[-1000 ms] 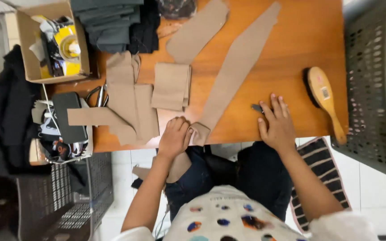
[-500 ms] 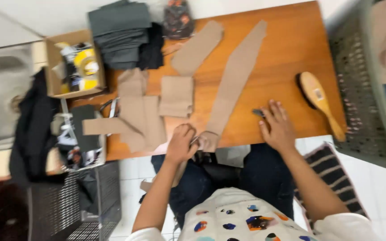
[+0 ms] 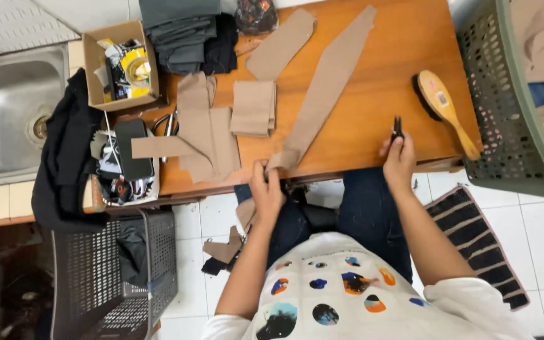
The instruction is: The person sits on the floor and uses scissors to trim the edges of a piece of beige fabric. They hold the fabric in their left hand and cut along the edges with their right hand, occasionally rotating the fabric to access different sides.
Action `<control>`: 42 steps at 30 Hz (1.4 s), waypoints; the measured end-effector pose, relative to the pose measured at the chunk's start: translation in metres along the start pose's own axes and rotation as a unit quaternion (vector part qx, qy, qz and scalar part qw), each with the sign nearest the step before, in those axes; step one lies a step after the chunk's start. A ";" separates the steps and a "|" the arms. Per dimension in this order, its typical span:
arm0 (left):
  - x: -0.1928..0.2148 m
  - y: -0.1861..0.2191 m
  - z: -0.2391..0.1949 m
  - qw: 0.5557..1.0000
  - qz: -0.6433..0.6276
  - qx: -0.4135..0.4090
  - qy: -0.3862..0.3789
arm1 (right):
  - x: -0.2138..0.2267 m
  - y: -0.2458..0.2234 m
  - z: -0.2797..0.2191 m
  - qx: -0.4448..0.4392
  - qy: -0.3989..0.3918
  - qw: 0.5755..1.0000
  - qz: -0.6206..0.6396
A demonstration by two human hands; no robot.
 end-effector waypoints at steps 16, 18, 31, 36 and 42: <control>-0.071 0.013 -0.107 0.903 0.213 0.068 -0.366 | -0.008 -0.064 -0.089 -0.188 -0.092 0.915 0.345; -0.051 -0.023 -0.092 0.914 0.271 0.030 -0.299 | 0.027 -0.073 -0.076 -0.159 -0.019 0.910 0.383; 0.074 0.025 -0.045 0.941 0.238 0.085 -0.224 | 0.092 -0.036 -0.012 -0.146 0.110 0.901 0.394; 0.213 0.115 -0.037 0.862 0.503 0.013 0.067 | 0.141 0.029 0.018 -0.080 0.284 0.885 0.360; 0.352 0.016 -0.076 0.866 0.427 0.126 0.228 | 0.130 -0.005 0.034 0.050 0.161 0.922 0.349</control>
Point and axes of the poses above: each hand's wrist, its own z-axis towards the middle knuckle, its own x-axis out of the back of the hand, y = z × x, the point moved 10 cm from there along z, towards the middle knuckle, and after that the axes turned 11 degrees about -z, right-handed, at the moved point
